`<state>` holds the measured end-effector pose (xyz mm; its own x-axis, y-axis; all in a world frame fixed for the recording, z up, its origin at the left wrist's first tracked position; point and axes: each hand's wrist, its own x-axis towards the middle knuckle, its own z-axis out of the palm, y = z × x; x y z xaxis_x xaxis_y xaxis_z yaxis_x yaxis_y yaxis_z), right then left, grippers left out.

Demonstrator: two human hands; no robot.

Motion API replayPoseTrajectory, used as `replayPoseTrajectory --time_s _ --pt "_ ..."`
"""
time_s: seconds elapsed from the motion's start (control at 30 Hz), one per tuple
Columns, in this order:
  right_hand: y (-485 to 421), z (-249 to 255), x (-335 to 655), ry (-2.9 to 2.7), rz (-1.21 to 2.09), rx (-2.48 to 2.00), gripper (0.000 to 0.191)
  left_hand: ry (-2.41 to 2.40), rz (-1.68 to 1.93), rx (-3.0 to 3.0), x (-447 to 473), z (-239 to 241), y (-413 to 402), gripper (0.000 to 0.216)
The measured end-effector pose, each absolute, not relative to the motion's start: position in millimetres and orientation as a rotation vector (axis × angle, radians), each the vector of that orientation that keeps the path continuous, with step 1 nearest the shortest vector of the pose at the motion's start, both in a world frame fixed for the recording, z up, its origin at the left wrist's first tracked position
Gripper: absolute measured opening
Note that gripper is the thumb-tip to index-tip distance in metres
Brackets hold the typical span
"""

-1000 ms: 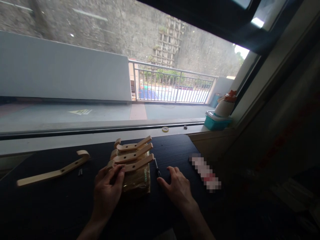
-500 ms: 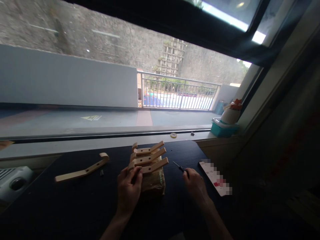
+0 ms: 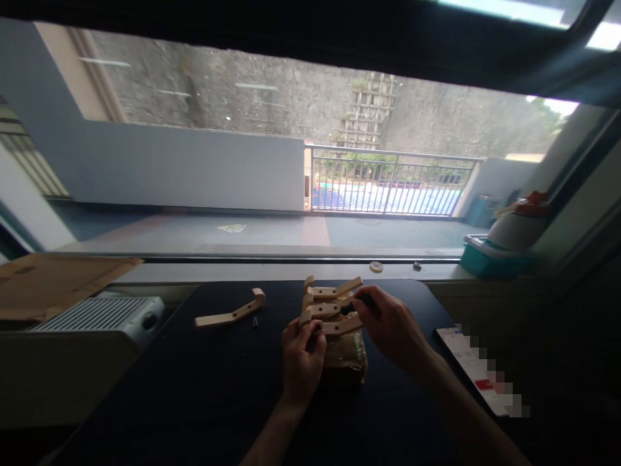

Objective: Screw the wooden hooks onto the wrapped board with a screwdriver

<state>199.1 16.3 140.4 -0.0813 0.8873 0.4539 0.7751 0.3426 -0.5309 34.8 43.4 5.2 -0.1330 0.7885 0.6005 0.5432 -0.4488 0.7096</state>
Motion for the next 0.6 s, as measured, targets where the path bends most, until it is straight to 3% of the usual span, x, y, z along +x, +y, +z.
replayPoseTrajectory --time_s 0.6 --pt "45 151 174 -2.189 -0.028 -1.479 0.019 1.487 1.636 1.861 37 7 40 0.018"
